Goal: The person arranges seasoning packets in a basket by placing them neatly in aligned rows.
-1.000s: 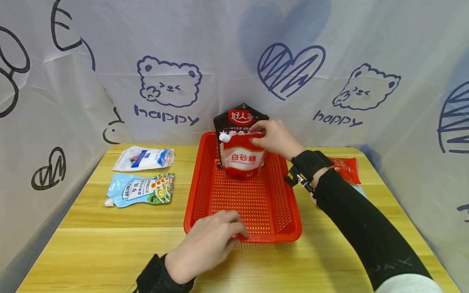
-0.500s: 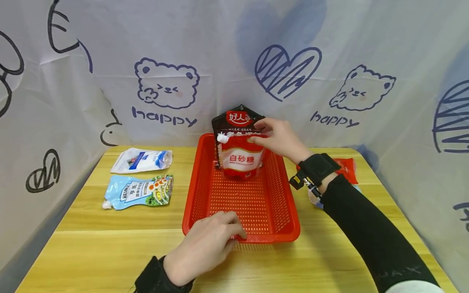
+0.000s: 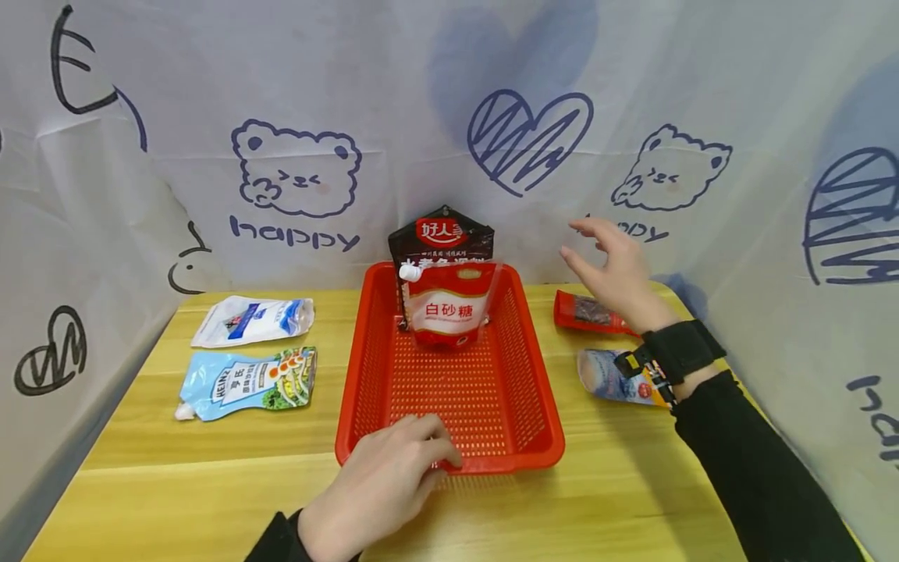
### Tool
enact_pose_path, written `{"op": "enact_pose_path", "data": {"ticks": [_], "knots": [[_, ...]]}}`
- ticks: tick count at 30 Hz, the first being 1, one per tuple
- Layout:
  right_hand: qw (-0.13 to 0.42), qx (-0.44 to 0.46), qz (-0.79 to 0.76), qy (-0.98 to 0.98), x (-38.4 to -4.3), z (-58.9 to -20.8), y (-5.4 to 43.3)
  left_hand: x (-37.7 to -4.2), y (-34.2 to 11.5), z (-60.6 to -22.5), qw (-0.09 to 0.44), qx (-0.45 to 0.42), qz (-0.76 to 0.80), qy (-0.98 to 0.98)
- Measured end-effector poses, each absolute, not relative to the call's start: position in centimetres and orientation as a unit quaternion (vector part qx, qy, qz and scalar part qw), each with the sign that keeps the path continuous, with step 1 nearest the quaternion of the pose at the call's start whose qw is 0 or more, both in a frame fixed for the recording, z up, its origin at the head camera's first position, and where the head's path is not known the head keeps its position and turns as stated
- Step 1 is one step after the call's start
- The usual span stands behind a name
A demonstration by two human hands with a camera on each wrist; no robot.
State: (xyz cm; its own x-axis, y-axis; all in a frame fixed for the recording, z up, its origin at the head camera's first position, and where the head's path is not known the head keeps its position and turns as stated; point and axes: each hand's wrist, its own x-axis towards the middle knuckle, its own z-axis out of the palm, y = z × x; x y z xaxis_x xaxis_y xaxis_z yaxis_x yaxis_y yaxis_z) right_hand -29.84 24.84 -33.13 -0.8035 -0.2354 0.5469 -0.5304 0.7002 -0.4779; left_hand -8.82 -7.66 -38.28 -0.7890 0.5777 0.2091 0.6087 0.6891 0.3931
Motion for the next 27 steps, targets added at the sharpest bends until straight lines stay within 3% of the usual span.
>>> {"op": "enact_pose_path", "data": {"ticks": [11, 27], "knots": [[0.057, 0.122, 0.227, -0.965, -31.6, -38.2, 32.8, -8.8, -7.7, -38.2, 0.033, -0.325, -0.223, -0.918], [-0.034, 0.126, 0.165, -0.978, -33.7, -44.4, 37.0, -8.9, -7.9, -38.0, 0.009, -0.322, -0.23, -0.918]]}}
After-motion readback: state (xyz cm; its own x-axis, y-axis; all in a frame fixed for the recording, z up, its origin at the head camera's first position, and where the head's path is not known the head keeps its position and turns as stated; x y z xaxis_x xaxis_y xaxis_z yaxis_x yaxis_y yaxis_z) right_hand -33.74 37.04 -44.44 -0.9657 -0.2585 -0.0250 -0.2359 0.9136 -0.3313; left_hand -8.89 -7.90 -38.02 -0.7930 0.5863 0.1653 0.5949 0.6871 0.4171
